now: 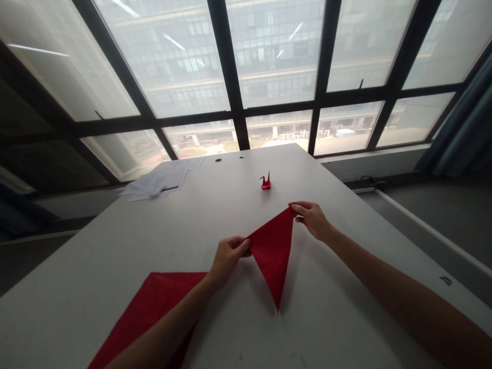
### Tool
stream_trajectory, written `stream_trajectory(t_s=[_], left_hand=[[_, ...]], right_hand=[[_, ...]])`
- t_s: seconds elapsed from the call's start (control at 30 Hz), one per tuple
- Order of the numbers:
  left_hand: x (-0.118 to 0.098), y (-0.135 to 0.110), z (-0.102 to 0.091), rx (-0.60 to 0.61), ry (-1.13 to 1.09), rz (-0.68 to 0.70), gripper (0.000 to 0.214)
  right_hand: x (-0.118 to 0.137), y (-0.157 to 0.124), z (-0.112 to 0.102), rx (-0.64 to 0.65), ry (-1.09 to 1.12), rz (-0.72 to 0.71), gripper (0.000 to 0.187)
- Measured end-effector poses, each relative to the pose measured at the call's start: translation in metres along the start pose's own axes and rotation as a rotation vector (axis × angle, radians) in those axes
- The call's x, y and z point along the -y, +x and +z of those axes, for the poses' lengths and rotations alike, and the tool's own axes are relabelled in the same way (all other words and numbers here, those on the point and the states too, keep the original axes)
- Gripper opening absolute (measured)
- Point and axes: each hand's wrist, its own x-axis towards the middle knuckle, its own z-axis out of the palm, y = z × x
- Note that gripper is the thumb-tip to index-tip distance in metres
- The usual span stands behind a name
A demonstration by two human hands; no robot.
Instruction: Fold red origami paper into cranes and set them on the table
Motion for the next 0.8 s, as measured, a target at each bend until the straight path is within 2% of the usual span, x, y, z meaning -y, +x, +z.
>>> stream_trajectory(t_s=[0.53, 0.6, 0.7, 0.8], left_hand=[[0.001, 0.0, 0.001, 0.0, -0.033, -0.022, 0.031], [0.0, 0.0, 0.001, -0.031, -0.059, -0.017, 0.031], [0.002, 0.002, 0.001, -0.125, -0.127, 0.013, 0.032], [0.005, 0.006, -0.001, -0.19, -0.214, 0.056, 0.033]], right_hand=[[0.001, -0.003, 0.0, -0.03, -0.003, 0.006, 0.032], [0.0, -0.007, 0.004, 0.052, 0.026, 0.069, 0.038], [-0.001, -0.02, 0.013, 0.316, 0.03, 0.236, 0.047], [-0.002, -0.034, 0.026, 0.519, -0.053, 0.289, 0.046]])
